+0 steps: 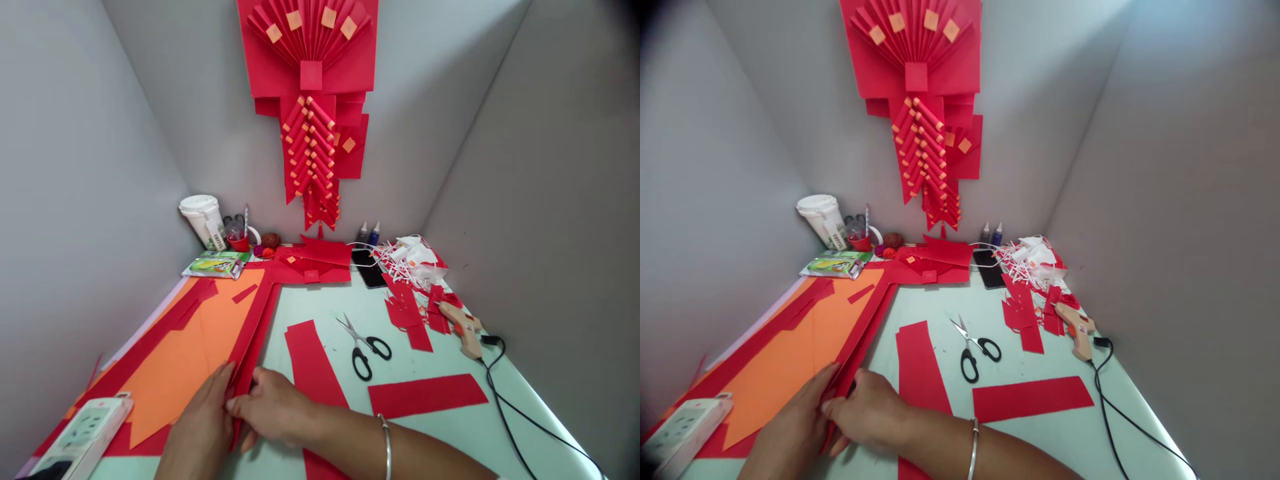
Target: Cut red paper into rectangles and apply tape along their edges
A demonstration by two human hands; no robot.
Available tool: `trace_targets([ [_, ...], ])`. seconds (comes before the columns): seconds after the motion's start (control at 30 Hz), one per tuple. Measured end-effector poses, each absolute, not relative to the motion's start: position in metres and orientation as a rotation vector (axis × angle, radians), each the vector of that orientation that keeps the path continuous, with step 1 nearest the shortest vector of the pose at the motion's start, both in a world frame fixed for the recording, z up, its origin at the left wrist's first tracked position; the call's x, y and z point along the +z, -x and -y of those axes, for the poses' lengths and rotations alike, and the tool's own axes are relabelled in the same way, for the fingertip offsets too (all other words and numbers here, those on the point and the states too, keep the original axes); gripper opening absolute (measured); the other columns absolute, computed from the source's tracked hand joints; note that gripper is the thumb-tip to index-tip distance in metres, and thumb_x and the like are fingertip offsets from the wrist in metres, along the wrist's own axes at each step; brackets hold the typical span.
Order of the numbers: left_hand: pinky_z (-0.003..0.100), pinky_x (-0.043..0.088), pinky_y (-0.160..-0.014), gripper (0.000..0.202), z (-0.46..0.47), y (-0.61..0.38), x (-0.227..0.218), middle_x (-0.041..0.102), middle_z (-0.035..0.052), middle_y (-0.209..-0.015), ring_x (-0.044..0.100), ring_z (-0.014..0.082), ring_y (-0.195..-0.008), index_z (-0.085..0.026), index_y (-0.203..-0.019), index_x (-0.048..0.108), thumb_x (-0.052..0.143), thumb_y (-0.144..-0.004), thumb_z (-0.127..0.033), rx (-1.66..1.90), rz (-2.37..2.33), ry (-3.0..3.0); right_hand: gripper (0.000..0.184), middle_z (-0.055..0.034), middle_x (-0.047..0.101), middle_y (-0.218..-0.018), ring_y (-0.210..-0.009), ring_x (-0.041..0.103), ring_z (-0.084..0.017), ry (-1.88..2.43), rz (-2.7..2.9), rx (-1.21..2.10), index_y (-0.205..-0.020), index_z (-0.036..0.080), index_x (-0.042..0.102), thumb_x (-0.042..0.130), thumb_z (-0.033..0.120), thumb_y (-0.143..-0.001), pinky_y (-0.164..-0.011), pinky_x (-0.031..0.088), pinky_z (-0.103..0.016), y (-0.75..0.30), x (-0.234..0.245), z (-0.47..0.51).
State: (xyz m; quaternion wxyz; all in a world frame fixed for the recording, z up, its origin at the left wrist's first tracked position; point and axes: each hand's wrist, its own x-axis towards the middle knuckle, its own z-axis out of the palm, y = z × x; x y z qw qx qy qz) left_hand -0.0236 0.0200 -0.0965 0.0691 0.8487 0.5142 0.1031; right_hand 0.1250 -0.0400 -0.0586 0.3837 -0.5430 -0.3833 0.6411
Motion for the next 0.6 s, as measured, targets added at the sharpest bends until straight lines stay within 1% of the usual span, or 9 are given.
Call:
trace_targets([
  [0.07, 0.038, 0.055, -0.087, 0.046, -0.023, 0.027, -0.109, 0.065, 0.0163, -0.124, 0.065, 0.0269, -0.109, -0.01, -0.123, 0.06, 0.035, -0.086, -0.017, 0.455, -1.474, -2.631, 0.023, 0.0048, 0.06, -0.064, -0.037, 0.055, -0.008, 1.381, 1.021, 1.671, -0.106, 0.015, 0.054, 0.055, 0.015, -0.083, -0.035, 0.043, -0.017, -0.127, -0.056, 0.044],
  [0.17, 0.046, 0.052, -0.092, 0.044, -0.025, 0.029, -0.121, 0.067, 0.0182, -0.12, 0.065, 0.0301, -0.109, -0.009, -0.115, 0.064, 0.037, -0.082, -0.019, 0.597, -1.389, -2.768, 0.039, 0.0016, 0.065, -0.069, -0.046, 0.062, -0.01, 1.431, 1.119, 1.672, -0.122, 0.01, 0.049, 0.054, 0.015, -0.084, -0.044, 0.052, -0.021, -0.14, -0.047, 0.052],
  [0.23, 0.05, 0.05, -0.094, 0.044, -0.023, 0.027, -0.123, 0.067, 0.0194, -0.118, 0.064, 0.0317, -0.109, -0.007, -0.112, 0.066, 0.035, -0.084, -0.02, 0.638, -1.359, -2.856, 0.047, -0.0017, 0.069, -0.08, -0.057, 0.068, -0.013, 1.51, 1.215, 1.572, -0.13, 0.012, 0.047, 0.057, 0.019, -0.085, -0.051, 0.056, -0.023, -0.162, -0.038, 0.056],
  [0.3, 0.052, 0.05, -0.095, 0.047, -0.02, 0.023, -0.121, 0.066, 0.0198, -0.121, 0.063, 0.0326, -0.112, -0.006, -0.113, 0.066, 0.031, -0.087, -0.022, 0.627, -1.366, -2.933, 0.037, -0.0037, 0.071, -0.091, -0.073, 0.07, -0.016, 1.653, 1.304, 1.342, -0.125, 0.019, 0.054, 0.054, 0.028, -0.09, -0.06, 0.057, -0.026, -0.2, -0.027, 0.057],
  [0.33, 0.053, 0.049, -0.094, 0.048, -0.018, 0.021, -0.121, 0.066, 0.02, -0.121, 0.063, 0.0328, -0.112, -0.005, -0.114, 0.067, 0.029, -0.089, -0.022, 0.612, -1.385, -2.964, 0.031, -0.0042, 0.071, -0.096, -0.083, 0.07, -0.017, 1.743, 1.344, 1.185, -0.122, 0.021, 0.057, 0.052, 0.03, -0.092, -0.068, 0.057, -0.028, -0.224, -0.021, 0.056],
  [0.4, 0.052, 0.05, -0.094, 0.051, -0.016, 0.018, -0.121, 0.065, 0.0205, -0.123, 0.063, 0.0325, -0.112, -0.004, -0.113, 0.068, 0.026, -0.09, -0.021, 0.564, -1.426, -3.013, 0.028, -0.0065, 0.065, -0.117, -0.107, 0.062, -0.019, 1.929, 1.39, 0.818, -0.121, 0.022, 0.058, 0.05, 0.029, -0.095, -0.092, 0.05, -0.035, -0.281, -0.012, 0.054],
  [0.43, 0.051, 0.05, -0.093, 0.052, -0.016, 0.018, -0.122, 0.065, 0.0206, -0.123, 0.063, 0.0322, -0.112, -0.004, -0.113, 0.068, 0.024, -0.09, -0.019, 0.537, -1.449, -3.03, 0.029, -0.0085, 0.06, -0.125, -0.115, 0.057, -0.022, 2.021, 1.402, 0.647, -0.122, 0.02, 0.057, 0.05, 0.029, -0.096, -0.098, 0.045, -0.041, -0.311, -0.009, 0.053],
  [0.5, 0.05, 0.049, -0.094, 0.052, -0.018, 0.021, -0.127, 0.063, 0.0203, -0.126, 0.062, 0.0314, -0.114, -0.004, -0.116, 0.067, 0.024, -0.09, -0.017, 0.449, -1.472, -3.058, 0.032, -0.01, 0.055, -0.13, -0.117, 0.054, -0.026, 2.195, 1.422, 0.369, -0.122, 0.017, 0.056, 0.055, 0.032, -0.095, -0.098, 0.043, -0.05, -0.367, -0.007, 0.054],
  [0.6, 0.051, 0.046, -0.097, 0.049, -0.023, 0.028, -0.138, 0.06, 0.0199, -0.13, 0.059, 0.0314, -0.118, -0.005, -0.12, 0.065, 0.029, -0.088, -0.016, 0.337, -1.436, -3.124, 0.031, -0.0103, 0.055, -0.129, -0.113, 0.056, -0.025, 2.397, 1.508, 0.106, -0.121, 0.018, 0.058, 0.058, 0.032, -0.093, -0.095, 0.046, -0.048, -0.433, -0.017, 0.058],
])
